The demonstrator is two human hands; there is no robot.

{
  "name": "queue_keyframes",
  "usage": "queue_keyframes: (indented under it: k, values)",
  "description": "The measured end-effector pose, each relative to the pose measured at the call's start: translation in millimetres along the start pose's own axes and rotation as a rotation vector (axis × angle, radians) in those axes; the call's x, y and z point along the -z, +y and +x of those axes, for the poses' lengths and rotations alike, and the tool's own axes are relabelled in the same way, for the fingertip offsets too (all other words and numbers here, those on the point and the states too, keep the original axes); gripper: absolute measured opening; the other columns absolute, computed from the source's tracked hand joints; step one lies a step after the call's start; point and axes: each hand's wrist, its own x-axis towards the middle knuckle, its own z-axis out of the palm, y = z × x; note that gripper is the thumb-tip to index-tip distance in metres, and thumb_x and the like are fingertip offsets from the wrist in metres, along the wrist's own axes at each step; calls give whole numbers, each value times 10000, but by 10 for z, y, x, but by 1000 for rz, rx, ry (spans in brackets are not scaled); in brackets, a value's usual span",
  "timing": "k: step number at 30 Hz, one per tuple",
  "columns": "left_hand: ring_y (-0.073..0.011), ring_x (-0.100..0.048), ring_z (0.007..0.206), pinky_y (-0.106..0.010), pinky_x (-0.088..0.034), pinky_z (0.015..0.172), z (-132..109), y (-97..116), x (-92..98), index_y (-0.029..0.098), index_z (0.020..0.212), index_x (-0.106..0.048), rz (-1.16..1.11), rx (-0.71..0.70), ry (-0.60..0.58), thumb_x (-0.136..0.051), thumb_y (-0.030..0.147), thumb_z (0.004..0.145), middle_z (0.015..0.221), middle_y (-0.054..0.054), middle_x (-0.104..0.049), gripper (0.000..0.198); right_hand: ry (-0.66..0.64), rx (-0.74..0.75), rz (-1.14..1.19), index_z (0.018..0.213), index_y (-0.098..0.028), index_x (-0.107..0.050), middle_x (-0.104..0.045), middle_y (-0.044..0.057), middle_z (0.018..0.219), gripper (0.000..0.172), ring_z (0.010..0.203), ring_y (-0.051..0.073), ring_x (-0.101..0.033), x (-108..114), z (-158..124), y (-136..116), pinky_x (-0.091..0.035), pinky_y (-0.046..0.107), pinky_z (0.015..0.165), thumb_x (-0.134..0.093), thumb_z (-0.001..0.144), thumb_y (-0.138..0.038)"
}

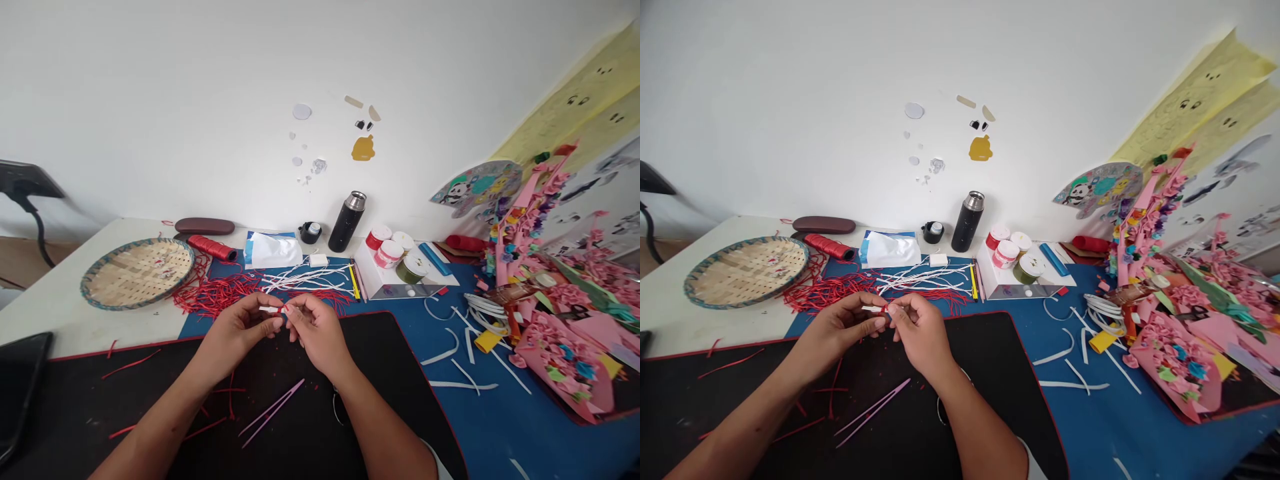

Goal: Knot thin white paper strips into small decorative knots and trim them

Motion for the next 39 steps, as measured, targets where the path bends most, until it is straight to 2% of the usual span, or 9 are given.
queue_keyframes:
  k: [5, 10, 24, 39]
  values:
    - [-199, -701, 734, -308, -560, 687, -15, -6, 1, 226, 954, -765, 101, -74, 54, -840, 409, 829, 808, -8, -766, 234, 13, 33, -59, 917, -190, -685, -628, -24, 698, 226, 536, 110, -573, -4, -12, -13, -431, 237, 537, -684, 958, -412]
    - [-214, -719, 754, -313, -562, 710, -24, -35, -1, 230, 903, -756, 164, -104, 78, -806, 441, 861, 790, -15, -767, 221, 16, 32, -83, 930, -196, -695, -638, -20, 712, 212, 549, 119, -584, -16, -22, 9, -447, 245, 546, -677, 959, -406]
    - [-223, -739, 731, -345, -607, 741, -1, -7, -19, 217, 903, -729, 27, -23, 46, -871, 563, 787, 750, -19, -771, 391, 2, 54, -91, 932, -188, -698, -636, -20, 714, 233, 564, 121, -586, -13, -35, -30, -466, 251, 565, -663, 971, -415]
    - [-218, -733, 718, -343, -599, 719, 11, 10, 13, 217, 872, -749, 23, -26, 9, -892, 490, 769, 733, -27, -778, 325, 0, 27, -61, 896, -196, -670, -620, -24, 698, 254, 544, 120, -571, -23, -14, -12, -455, 250, 549, -671, 955, -444]
